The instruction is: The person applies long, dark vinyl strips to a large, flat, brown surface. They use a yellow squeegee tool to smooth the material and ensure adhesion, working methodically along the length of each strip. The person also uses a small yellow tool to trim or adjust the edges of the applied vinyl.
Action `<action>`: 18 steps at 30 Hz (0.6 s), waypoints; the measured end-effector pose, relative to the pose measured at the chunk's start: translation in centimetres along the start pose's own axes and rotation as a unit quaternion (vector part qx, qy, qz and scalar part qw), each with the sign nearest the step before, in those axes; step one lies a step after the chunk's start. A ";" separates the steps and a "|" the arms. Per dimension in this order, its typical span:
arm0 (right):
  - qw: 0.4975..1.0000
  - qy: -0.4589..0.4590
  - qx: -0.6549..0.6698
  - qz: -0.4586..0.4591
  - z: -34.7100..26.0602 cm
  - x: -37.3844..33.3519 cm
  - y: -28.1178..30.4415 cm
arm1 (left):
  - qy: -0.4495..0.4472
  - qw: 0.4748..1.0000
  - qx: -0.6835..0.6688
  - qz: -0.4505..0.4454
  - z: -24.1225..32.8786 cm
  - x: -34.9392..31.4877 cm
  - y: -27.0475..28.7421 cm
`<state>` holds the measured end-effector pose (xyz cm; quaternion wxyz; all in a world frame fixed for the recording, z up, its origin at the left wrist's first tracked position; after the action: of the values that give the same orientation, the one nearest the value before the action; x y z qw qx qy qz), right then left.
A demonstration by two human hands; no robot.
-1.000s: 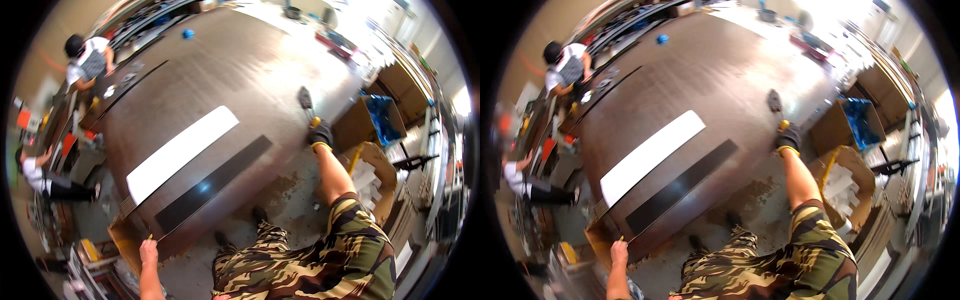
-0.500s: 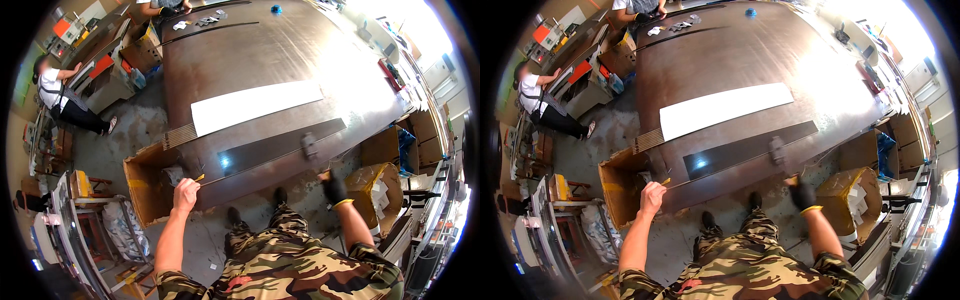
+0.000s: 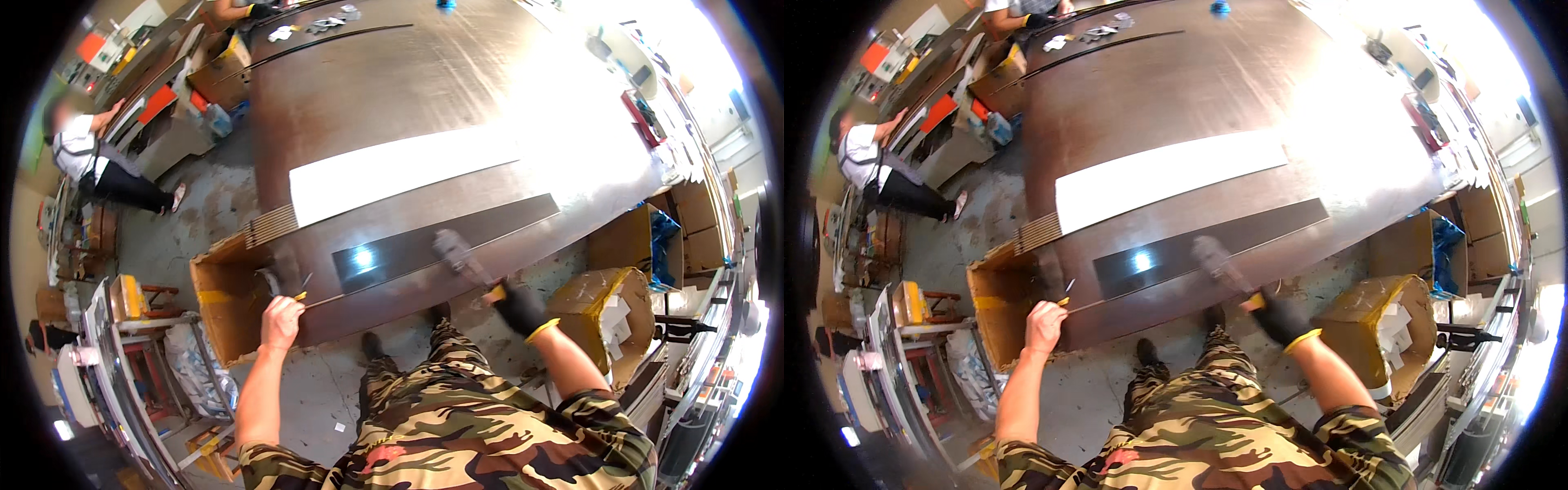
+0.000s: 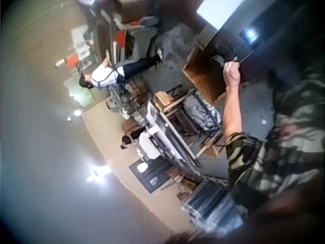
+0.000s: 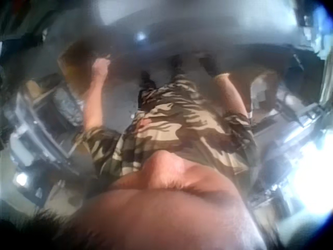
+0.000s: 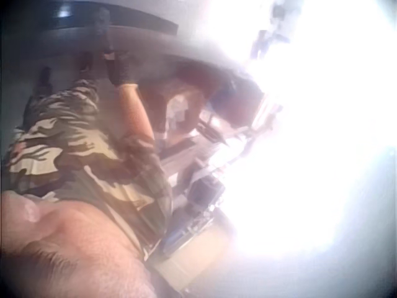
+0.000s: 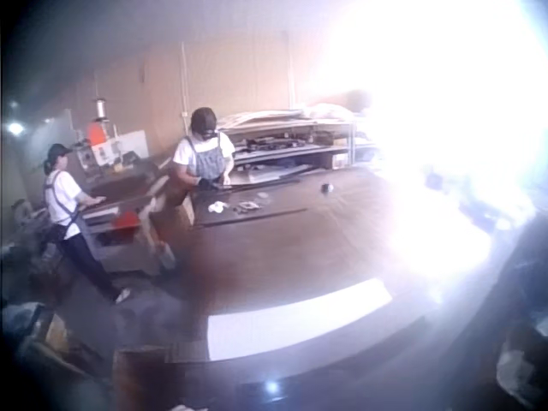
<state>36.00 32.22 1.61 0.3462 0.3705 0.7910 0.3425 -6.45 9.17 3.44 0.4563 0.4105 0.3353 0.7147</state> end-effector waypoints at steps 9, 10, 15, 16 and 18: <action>0.933 -0.256 0.164 0.195 27.3 5.1 17.6 | 0.019 1.000 -0.006 -0.024 0.0 0.8 -0.8; 0.920 -0.265 0.207 0.201 26.4 5.1 17.8 | 0.026 0.999 -0.010 -0.020 -0.2 0.7 -0.6; 0.973 -0.035 -0.053 0.222 12.8 1.1 7.0 | 0.026 0.999 -0.033 -0.011 -0.7 0.5 -0.9; 0.987 -0.039 0.019 0.156 6.9 0.1 3.5 | 0.033 0.999 -0.043 -0.010 -1.1 0.5 -1.0; 0.997 0.036 0.056 0.031 -5.4 -1.7 -2.1 | 0.048 0.997 -0.053 -0.018 -1.5 1.0 -1.2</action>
<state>31.76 28.24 3.25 0.2854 0.4008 0.8093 0.3210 -7.57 10.41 2.09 0.4734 0.3451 0.3258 0.7421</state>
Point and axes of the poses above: each hand's wrist, its own x-axis towards the middle knuckle, its own y-axis out of the back of the hand, z = x × y, the point moved 10 cm from there along x, towards the middle knuckle, and after that the axes turned 4 degrees about z, right-handed, at the moved point
